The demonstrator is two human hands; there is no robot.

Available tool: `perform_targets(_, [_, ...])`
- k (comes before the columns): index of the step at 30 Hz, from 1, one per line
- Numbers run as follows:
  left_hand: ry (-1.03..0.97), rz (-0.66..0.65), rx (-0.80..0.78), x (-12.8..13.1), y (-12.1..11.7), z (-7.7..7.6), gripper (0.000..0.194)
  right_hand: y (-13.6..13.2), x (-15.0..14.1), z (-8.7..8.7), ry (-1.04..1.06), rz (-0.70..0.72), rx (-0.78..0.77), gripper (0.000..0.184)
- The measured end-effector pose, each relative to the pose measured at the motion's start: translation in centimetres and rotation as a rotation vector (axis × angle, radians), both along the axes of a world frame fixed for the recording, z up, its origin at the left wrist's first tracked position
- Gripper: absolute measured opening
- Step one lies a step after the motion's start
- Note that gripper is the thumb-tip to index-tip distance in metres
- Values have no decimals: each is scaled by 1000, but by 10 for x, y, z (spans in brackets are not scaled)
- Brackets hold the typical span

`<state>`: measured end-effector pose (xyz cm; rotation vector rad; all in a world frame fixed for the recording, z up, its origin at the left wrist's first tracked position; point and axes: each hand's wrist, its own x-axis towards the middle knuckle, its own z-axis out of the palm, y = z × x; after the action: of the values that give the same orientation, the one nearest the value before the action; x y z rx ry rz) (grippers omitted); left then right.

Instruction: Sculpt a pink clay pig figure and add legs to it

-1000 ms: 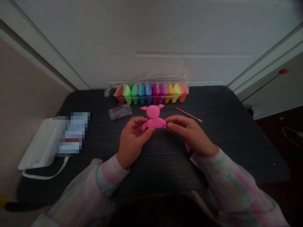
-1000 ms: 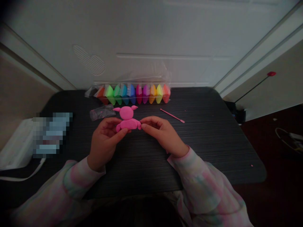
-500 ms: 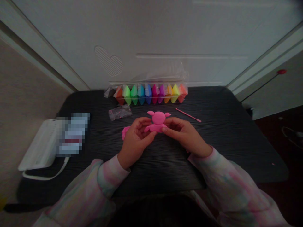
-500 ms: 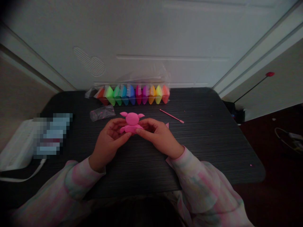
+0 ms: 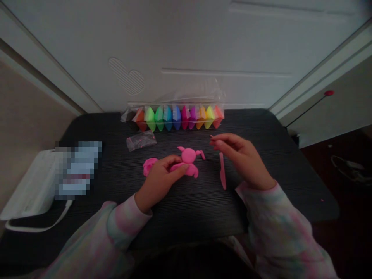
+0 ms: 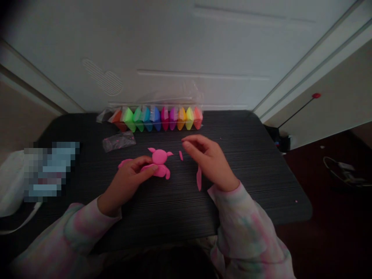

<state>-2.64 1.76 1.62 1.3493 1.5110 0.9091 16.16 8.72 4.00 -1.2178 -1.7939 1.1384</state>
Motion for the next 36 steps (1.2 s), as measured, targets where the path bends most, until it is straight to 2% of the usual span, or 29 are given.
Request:
perform_targets(3, [238, -183, 28, 5, -2, -3, 21, 16, 18, -2, 19, -282, 108, 15])
perform_targets(5, [410, -259, 97, 8, -6, -5, 22, 23, 26, -6, -80, -335, 153, 15])
perform_targets(9, [803, -248, 236, 8, -14, -8, 28, 27, 32, -14, -359, -229, 194, 16])
perform_targets(12, [967, -221, 456, 6, -15, -7, 26, 27, 37, -18, -541, -142, 252, 16])
perform_targets(15, [936, -318, 682, 5, -12, -6, 26, 30, 47, -22, -684, -91, 277, 17])
perform_targets(17, [900, -415, 696, 4, -9, -8, 40, 33, 54, -25, -730, -38, 252, 19])
perform_targets(19, [901, -461, 646, 3, -8, -11, 52, 36, 59, -28, -734, -14, 233, 20])
perform_targets(26, [839, -456, 510, 1, -9, -23, 53, 35, 47, -37, -754, -62, 252, 12])
perform_targets(31, [813, -464, 529, -2, -6, -24, 52, 32, 44, -38, -818, -71, 318, 10])
perform_targets(36, [831, -337, 444, -2, -4, -18, 50, 33, 44, -41, -803, -74, 336, 10])
